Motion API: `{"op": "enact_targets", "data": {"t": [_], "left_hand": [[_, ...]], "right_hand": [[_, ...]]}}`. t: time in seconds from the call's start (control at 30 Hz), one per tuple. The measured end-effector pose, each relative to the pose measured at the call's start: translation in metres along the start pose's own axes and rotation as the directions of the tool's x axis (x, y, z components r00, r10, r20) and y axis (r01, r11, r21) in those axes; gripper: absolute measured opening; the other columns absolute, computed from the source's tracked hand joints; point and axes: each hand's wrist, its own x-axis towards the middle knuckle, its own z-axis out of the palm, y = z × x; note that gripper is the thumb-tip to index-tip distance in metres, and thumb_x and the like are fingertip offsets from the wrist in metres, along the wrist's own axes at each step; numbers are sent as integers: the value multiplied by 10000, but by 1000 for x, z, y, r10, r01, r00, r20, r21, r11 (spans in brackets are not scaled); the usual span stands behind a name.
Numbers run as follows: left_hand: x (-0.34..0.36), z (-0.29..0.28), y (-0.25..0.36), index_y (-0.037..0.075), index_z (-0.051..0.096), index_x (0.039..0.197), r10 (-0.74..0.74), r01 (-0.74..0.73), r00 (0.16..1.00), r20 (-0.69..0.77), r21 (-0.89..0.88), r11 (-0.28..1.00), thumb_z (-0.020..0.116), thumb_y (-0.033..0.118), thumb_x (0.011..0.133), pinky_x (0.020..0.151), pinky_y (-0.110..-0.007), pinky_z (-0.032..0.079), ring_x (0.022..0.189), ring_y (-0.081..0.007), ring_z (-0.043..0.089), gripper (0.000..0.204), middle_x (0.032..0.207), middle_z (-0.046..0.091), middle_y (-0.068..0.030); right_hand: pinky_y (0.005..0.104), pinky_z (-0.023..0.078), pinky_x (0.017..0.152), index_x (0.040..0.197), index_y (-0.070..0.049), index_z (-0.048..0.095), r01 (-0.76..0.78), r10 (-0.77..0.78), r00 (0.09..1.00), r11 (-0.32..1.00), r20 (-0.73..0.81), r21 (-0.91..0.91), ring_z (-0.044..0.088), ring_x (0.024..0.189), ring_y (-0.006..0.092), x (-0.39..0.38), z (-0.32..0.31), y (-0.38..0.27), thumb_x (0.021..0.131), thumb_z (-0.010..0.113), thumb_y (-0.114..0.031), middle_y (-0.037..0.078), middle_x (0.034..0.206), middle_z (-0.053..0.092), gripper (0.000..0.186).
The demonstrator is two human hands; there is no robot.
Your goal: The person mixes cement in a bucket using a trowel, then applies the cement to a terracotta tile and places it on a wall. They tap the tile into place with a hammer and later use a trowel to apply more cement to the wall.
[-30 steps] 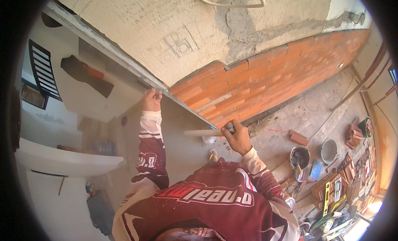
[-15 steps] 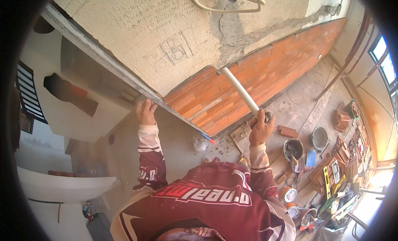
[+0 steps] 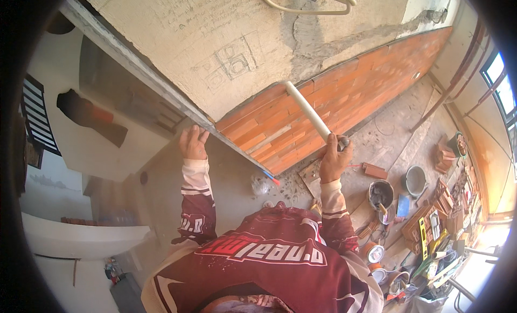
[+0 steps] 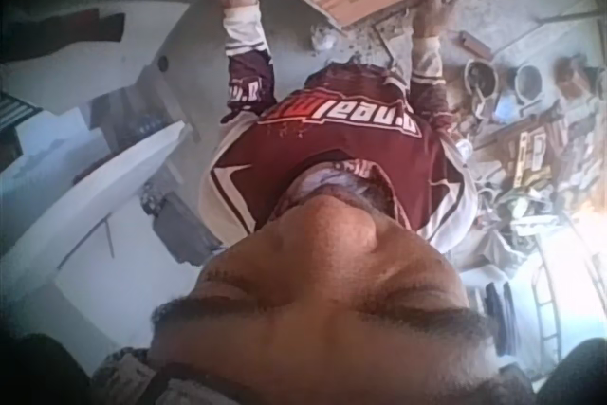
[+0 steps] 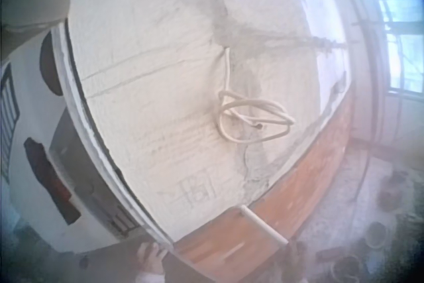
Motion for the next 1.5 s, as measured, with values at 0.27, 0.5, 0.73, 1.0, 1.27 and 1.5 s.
{"op": "enact_targets", "data": {"t": [0.27,0.5,0.73,1.0,1.27,1.5], "left_hand": [[3,-1,-4,41,562,932,-6,6,1000,-10,-10,1000,641,148,950,822,-338,539,795,-122,579,134,840,594,-36],[2,-2,-7,51,564,928,-9,8,1000,-29,-9,1000,646,147,946,818,-337,534,791,-120,579,127,837,594,-28],[5,-2,-6,51,562,918,-5,5,1000,-3,1,1000,649,145,945,809,-340,537,790,-118,579,131,833,594,-27],[4,-1,-8,62,560,906,-31,31,999,-13,-5,1000,637,141,953,812,-347,545,791,-119,579,120,833,594,-29],[10,-7,-10,61,559,919,-23,23,999,23,-2,1000,652,154,945,831,-344,544,801,-115,590,134,837,604,-25],[6,-9,-12,24,559,1008,31,-32,999,19,29,999,674,71,898,840,-328,532,847,-130,594,166,926,609,-69]], "right_hand": [[224,366,433,952,-69,455,-5,5,1000,999,7,38,473,480,72,0,-4,11,986,596,-182,23,676,526,184],[216,352,433,951,-64,464,-31,31,1000,999,6,33,470,467,76,1,-8,8,982,605,-211,8,604,512,206],[219,357,433,960,-59,469,-28,28,999,1000,31,-2,470,468,82,-4,-5,13,987,593,-227,18,608,518,211],[228,350,426,947,-62,470,-35,36,999,999,-12,12,472,482,82,-4,-7,13,987,588,-233,23,627,523,211],[200,311,426,945,-83,496,-6,6,1000,1000,-23,-5,452,461,62,-6,-4,7,979,607,-233,2,588,522,189],[211,329,431,899,-73,499,-41,40,998,999,-54,-20,473,459,77,-19,-33,-1,973,616,-201,11,591,532,189]]}}
